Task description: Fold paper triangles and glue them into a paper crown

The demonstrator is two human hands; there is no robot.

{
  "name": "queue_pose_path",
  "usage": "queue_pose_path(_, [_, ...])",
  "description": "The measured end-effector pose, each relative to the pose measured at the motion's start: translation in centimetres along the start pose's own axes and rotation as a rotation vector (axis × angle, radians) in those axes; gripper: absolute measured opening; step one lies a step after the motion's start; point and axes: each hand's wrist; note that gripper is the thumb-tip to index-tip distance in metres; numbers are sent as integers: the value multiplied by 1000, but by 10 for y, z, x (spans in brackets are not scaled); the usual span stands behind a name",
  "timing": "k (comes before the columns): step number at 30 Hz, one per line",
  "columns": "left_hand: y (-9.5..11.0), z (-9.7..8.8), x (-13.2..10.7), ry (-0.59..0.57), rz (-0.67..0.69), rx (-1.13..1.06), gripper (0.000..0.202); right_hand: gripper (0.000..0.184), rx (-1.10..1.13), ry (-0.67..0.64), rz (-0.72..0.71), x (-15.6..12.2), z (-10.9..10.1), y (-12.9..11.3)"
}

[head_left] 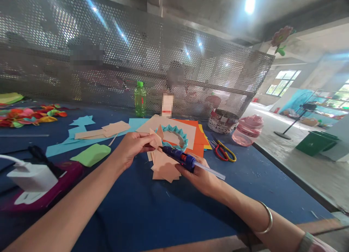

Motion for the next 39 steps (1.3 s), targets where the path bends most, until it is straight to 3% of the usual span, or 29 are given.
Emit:
queue_pose_path(20, [6, -5, 3, 7, 33, -15, 14, 24, 7, -34, -3, -1, -3, -1])
queue_pose_path(32, [13, -8, 4, 69, 73, -33, 9, 24, -2, -42, 6, -4, -4, 0])
queue_pose_path(35, [15, -7, 3, 77, 69, -39, 9, 24, 20, 8, 78, -9, -9, 6])
queue_pose_path(39, [15, -8, 2, 65, 69, -32, 11, 35, 182, 81, 385, -26, -30, 25])
Point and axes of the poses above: each hand's wrist, its own x-axis towards the middle knuckle, its own z-axis out of the palm, y = z × x, and after that the axes turned 15 degrees about -x, right-handed
